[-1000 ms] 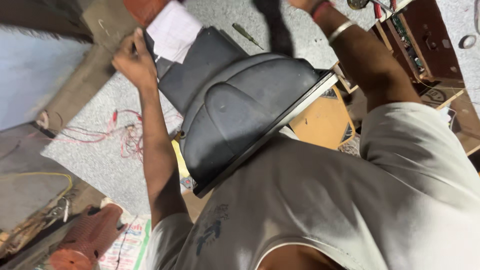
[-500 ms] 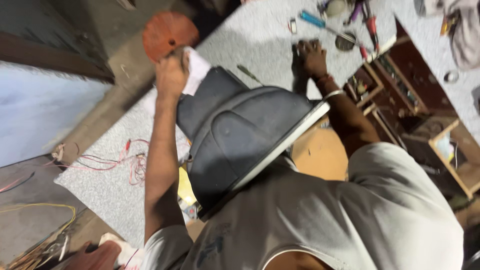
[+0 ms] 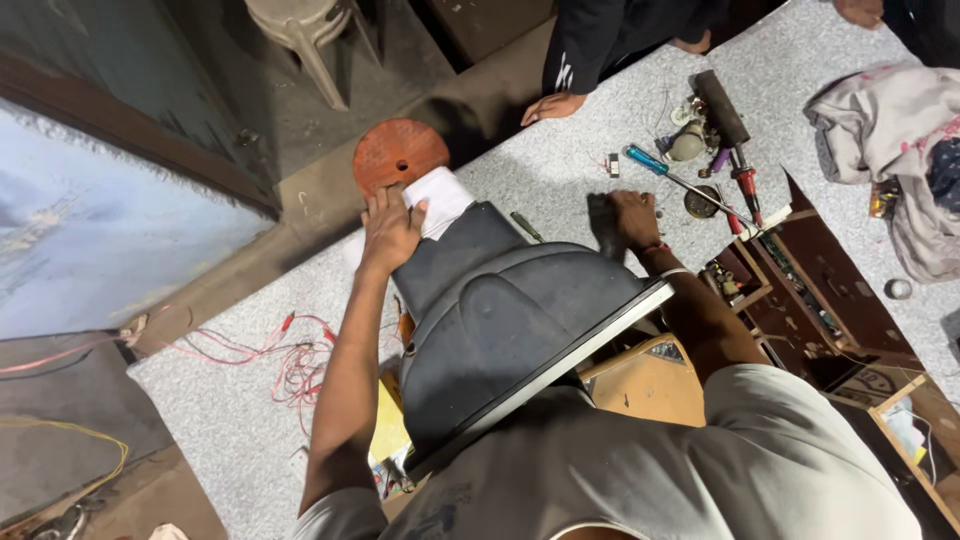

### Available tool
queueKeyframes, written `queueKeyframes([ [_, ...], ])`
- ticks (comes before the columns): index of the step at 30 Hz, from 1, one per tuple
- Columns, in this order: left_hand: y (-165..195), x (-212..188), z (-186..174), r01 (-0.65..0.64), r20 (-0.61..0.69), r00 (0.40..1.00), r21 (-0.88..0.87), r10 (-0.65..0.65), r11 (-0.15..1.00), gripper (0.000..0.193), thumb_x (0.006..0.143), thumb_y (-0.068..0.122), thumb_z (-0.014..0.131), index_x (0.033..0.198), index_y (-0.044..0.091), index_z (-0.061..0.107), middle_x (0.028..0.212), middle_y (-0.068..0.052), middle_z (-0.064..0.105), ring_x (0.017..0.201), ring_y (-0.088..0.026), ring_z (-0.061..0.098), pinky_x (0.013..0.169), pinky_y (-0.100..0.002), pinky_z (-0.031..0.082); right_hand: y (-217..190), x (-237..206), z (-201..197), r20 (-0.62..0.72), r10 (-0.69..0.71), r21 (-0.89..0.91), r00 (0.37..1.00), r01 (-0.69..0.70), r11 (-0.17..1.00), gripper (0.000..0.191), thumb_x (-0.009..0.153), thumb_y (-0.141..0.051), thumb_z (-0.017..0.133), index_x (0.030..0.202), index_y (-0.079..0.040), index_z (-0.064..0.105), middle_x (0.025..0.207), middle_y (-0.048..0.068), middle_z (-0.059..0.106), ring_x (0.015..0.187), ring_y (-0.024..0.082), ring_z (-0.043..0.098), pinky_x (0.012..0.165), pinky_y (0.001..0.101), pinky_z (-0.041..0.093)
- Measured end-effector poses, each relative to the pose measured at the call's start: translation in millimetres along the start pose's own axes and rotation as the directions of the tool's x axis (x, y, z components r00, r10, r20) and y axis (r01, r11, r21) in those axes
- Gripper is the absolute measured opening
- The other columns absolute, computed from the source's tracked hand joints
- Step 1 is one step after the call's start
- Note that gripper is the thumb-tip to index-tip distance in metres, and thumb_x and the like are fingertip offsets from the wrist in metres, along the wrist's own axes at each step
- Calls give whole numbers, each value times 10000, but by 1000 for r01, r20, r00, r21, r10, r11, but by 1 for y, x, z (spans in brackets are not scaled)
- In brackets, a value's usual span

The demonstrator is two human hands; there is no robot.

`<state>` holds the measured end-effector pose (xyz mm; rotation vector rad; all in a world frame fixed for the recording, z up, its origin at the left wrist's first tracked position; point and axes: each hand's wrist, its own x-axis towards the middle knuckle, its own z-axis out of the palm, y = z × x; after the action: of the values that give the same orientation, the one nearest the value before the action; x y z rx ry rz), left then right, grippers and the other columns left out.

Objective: The person places a white paper on a black plastic housing, then handles and routes a black cable along the housing. They briefly move to a nearby fan and return to continue arranging the cable on the housing.

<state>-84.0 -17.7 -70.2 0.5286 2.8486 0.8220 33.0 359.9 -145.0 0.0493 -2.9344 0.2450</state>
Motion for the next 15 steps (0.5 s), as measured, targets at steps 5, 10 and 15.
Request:
queueKeyframes([
  [5,1,3,0,44,3,999,48,-44,998,641,1032,511,525,1401,-13,501,1400,-234,489,1316,-435,426,1052,-619,354,-13,28,-7,-257,343,561,903,-150,814,134,1153,-147,489,1181,-29,546,962,125,682,915,323,708,746,391,540],
  [10,-9,19,-2,-56,-41,998,36,57,998,611,1067,554,442,1201,-8,641,1257,-245,636,1222,-437,561,1063,-539,430,-32,71,-21,133,574,899,808,-342,274,217,1120,-238,559,1250,-79,487,809,65,591,590,157,547,505,314,431],
  [15,-25,14,-9,-104,-132,988,-203,78,974,585,1047,531,454,1182,11,684,1172,-254,676,1123,-464,606,953,-534,451,-54,96,-50,250,285,963,925,-268,27,572,825,58,600,1289,-168,355,963,108,623,639,151,617,522,295,549],
])
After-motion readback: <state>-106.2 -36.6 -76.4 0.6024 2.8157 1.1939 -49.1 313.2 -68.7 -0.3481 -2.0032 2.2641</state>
